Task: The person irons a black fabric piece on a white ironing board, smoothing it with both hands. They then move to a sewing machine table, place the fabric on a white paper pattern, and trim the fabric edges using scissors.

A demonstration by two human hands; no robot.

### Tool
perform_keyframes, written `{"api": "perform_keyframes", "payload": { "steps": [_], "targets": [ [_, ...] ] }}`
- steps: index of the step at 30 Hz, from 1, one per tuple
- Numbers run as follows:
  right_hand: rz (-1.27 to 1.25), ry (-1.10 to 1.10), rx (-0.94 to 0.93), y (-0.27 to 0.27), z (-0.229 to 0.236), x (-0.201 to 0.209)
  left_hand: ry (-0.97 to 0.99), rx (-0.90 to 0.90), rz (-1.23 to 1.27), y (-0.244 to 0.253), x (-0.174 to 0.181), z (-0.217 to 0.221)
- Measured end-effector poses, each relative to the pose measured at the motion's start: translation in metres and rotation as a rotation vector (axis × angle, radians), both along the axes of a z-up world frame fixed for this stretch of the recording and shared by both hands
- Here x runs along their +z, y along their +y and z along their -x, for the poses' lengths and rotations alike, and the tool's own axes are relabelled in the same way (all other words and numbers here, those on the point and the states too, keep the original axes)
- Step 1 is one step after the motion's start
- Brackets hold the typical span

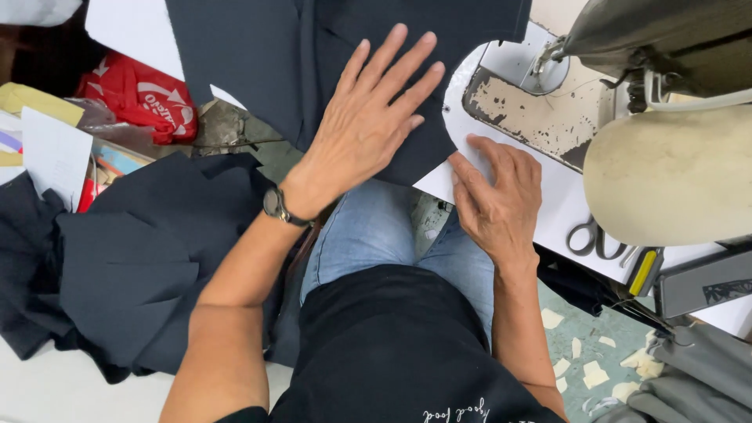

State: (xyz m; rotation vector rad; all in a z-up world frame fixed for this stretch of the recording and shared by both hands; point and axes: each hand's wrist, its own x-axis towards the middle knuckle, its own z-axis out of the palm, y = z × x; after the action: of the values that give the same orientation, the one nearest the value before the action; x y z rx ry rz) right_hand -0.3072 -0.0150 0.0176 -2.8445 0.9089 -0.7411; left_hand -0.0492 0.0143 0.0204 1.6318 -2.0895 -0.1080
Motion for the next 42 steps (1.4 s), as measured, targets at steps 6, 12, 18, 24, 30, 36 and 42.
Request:
{"api": "perform_keyframes", "payload": {
  "steps": [6, 12, 18, 24, 30, 36, 42],
  "targets": [
    [0.007, 0.001, -0.015, -0.001, 0.0, -0.002, -0.214, -0.197, -0.199, -0.007, -0.002, -0.017],
    [-0.014, 0.03, -0.06, 0.002, -0.002, 0.0, -0.201, -0.107, -0.205, -0.034, -0.006, -0.023],
    [-0.015, -0.004, -0.065, 0.002, -0.002, -0.001, -0.35, 0.156, -0.128, -0.08, -0.024, -0.007],
    [-0.032, -0.006, -0.072, 0.003, 0.0, -0.003, -0.386, 0.283, 0.097, -0.101, -0.05, 0.005],
    [-0.021, -0.005, -0.068, 0.002, -0.001, -0.003, -0.407, 0.277, 0.118, -0.096, -0.045, 0.003],
    [-0.027, 0.011, -0.062, 0.002, 0.0, -0.003, -0.262, 0.201, 0.189, -0.057, 0.006, -0.023],
    [-0.07, -0.09, -0.032, -0.002, -0.002, 0.0, -0.124, 0.404, 0.344, 0.005, 0.011, -0.1]
  ]
}}
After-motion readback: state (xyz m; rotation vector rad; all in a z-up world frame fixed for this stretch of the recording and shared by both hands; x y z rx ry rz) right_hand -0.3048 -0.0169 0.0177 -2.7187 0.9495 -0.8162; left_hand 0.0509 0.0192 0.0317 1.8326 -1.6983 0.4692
